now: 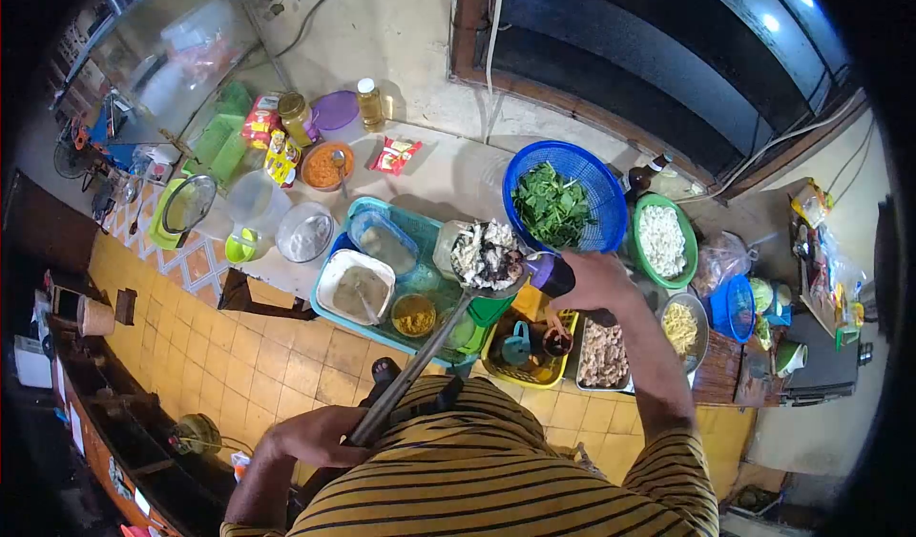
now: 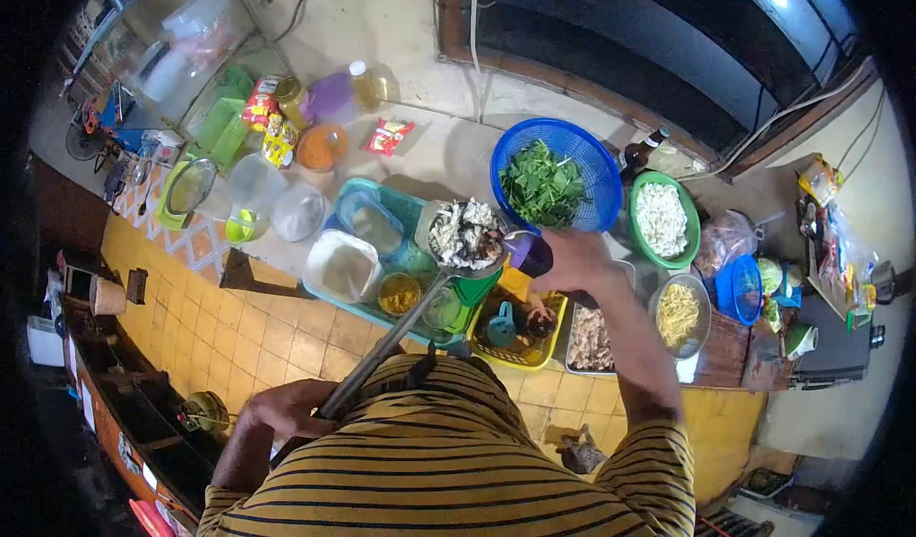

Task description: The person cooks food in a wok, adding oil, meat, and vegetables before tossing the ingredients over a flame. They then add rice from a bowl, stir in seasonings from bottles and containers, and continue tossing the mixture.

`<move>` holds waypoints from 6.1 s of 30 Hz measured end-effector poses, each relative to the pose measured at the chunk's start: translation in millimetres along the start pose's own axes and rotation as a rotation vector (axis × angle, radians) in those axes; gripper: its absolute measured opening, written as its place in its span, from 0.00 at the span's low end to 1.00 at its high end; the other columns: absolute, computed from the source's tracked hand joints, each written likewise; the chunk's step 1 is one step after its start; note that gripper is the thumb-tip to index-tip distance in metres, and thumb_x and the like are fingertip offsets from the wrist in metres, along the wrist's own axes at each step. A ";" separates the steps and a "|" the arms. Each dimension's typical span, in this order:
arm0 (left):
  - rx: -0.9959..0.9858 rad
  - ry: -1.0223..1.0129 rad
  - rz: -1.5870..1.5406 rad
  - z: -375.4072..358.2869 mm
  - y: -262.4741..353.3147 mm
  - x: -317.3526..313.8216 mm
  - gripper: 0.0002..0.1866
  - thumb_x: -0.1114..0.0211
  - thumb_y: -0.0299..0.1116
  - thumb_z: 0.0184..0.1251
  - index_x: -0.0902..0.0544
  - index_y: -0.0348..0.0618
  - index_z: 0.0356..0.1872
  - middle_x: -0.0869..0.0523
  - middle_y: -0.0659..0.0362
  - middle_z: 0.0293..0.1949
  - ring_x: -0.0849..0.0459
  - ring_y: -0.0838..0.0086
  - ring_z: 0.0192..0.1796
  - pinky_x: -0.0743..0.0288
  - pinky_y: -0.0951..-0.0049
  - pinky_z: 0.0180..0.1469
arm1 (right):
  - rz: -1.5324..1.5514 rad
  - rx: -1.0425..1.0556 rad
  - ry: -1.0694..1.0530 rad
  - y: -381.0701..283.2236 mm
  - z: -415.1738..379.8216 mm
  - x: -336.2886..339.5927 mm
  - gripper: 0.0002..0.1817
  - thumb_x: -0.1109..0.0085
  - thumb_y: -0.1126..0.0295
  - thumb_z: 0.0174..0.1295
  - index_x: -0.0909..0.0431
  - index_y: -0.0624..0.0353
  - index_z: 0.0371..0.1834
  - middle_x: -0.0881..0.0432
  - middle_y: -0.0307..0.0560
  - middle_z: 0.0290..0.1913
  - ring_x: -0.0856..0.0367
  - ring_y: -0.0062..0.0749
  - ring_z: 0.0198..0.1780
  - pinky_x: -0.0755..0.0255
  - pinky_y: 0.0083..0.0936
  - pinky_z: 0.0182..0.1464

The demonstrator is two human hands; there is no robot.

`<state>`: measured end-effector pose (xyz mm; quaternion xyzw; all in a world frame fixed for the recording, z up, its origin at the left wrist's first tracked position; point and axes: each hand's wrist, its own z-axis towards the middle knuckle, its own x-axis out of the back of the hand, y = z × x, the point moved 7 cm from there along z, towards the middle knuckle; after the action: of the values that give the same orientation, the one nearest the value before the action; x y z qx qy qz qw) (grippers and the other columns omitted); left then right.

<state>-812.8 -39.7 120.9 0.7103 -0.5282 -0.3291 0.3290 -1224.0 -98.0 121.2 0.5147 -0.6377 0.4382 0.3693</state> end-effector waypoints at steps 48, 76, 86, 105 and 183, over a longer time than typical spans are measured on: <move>-0.207 0.285 -0.004 -5.5 36.5 -24.4 0.08 0.33 0.25 0.60 0.24 0.39 0.37 0.18 0.60 0.32 0.21 0.77 0.36 0.27 0.75 0.39 | 0.316 -0.258 0.833 163.3 -200.3 -111.5 0.18 0.35 0.77 0.55 0.23 0.70 0.49 0.16 0.57 0.42 0.17 0.35 0.46 0.26 0.25 0.50; -0.216 1.287 -0.581 -382.2 -285.5 -92.4 0.14 0.38 0.37 0.58 0.26 0.36 0.35 0.23 0.60 0.27 0.26 0.76 0.31 0.29 0.70 0.33 | 0.335 1.098 -0.286 -677.7 55.8 -119.9 0.27 0.33 0.76 0.47 0.23 0.64 0.55 0.16 0.52 0.41 0.17 0.37 0.43 0.24 0.31 0.51; 0.084 1.836 -1.178 -411.2 -320.1 -167.3 0.12 0.34 0.37 0.60 0.26 0.42 0.37 0.25 0.66 0.29 0.28 0.82 0.35 0.31 0.76 0.35 | 0.045 1.467 -0.546 -948.5 42.2 -151.9 0.27 0.32 0.71 0.52 0.24 0.59 0.58 0.14 0.54 0.40 0.14 0.41 0.39 0.23 0.30 0.43; -0.075 1.291 -0.883 -548.8 -446.3 -43.3 0.23 0.34 0.32 0.58 0.26 0.38 0.55 0.21 0.64 0.37 0.26 0.80 0.39 0.28 0.74 0.41 | -0.038 1.133 -0.515 -898.5 116.0 -196.8 0.21 0.38 0.61 0.57 0.22 0.61 0.50 0.18 0.60 0.43 0.20 0.55 0.47 0.26 0.44 0.49; 0.135 0.577 -0.442 -210.0 -81.8 254.2 0.15 0.32 0.28 0.55 0.24 0.35 0.41 0.22 0.63 0.32 0.27 0.79 0.36 0.33 0.77 0.39 | 0.915 -0.249 0.250 -217.1 424.4 -96.2 0.09 0.41 0.69 0.51 0.16 0.62 0.31 0.19 0.50 0.27 0.21 0.39 0.31 0.29 0.36 0.35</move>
<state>-540.7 -241.9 142.8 0.8908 -0.2681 -0.1430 0.3379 -1000.6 -483.2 -74.4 0.0769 -0.7968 0.5343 0.2715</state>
